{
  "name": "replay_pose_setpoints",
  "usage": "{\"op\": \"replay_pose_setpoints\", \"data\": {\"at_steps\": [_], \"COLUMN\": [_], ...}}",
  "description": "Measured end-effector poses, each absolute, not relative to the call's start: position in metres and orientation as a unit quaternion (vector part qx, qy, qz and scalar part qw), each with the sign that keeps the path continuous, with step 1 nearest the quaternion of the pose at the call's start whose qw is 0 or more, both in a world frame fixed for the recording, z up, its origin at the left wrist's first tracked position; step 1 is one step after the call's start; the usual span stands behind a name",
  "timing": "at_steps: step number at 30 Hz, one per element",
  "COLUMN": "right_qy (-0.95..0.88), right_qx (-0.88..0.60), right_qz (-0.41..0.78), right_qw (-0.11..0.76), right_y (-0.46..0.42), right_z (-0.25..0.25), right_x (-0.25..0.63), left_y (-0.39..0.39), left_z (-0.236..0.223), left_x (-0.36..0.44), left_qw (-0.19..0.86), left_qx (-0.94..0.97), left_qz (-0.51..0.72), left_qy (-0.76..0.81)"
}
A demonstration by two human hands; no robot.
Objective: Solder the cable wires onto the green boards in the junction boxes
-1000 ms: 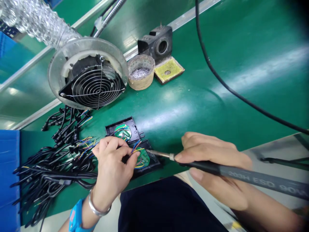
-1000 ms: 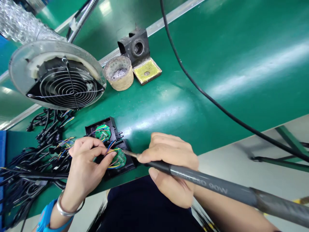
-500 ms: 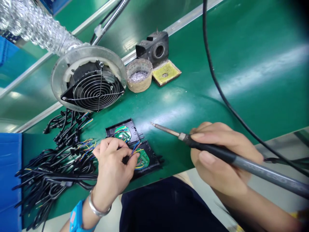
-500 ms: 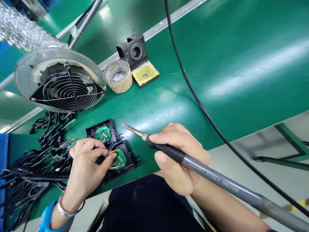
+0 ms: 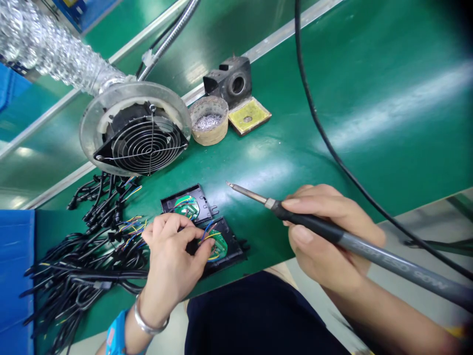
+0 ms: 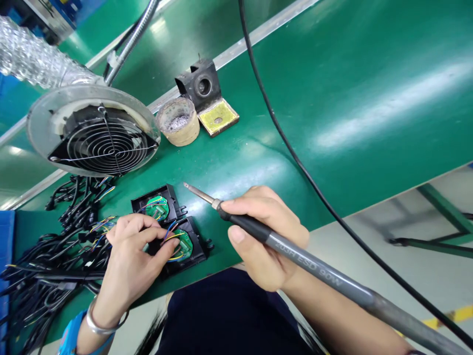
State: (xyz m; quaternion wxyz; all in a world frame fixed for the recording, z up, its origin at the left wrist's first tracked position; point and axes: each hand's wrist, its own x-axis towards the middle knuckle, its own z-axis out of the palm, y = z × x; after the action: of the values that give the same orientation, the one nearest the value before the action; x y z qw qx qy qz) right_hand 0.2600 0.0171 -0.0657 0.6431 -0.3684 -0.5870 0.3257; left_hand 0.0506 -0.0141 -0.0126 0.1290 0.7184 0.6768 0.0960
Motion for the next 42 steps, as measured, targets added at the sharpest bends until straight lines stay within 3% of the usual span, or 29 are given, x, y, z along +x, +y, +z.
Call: {"op": "replay_pose_setpoints", "data": {"at_steps": [9, 17, 42], "right_qy": [-0.594, -0.685, -0.709], "right_qx": [-0.331, -0.32, -0.288], "right_qz": [0.358, 0.401, 0.384], "right_qw": [0.64, 0.518, 0.517], "right_y": [0.01, 0.003, 0.011], "right_z": [-0.059, -0.04, -0.055], "right_x": [0.261, 0.268, 0.251], "left_y": [-0.015, -0.016, -0.015], "left_z": [-0.014, -0.016, -0.021], "left_x": [0.052, 0.053, 0.059], "left_qw": [0.135, 0.115, 0.077], "left_qx": [0.722, 0.726, 0.713], "left_qz": [0.115, 0.088, 0.119], "left_qy": [0.669, 0.672, 0.686]}}
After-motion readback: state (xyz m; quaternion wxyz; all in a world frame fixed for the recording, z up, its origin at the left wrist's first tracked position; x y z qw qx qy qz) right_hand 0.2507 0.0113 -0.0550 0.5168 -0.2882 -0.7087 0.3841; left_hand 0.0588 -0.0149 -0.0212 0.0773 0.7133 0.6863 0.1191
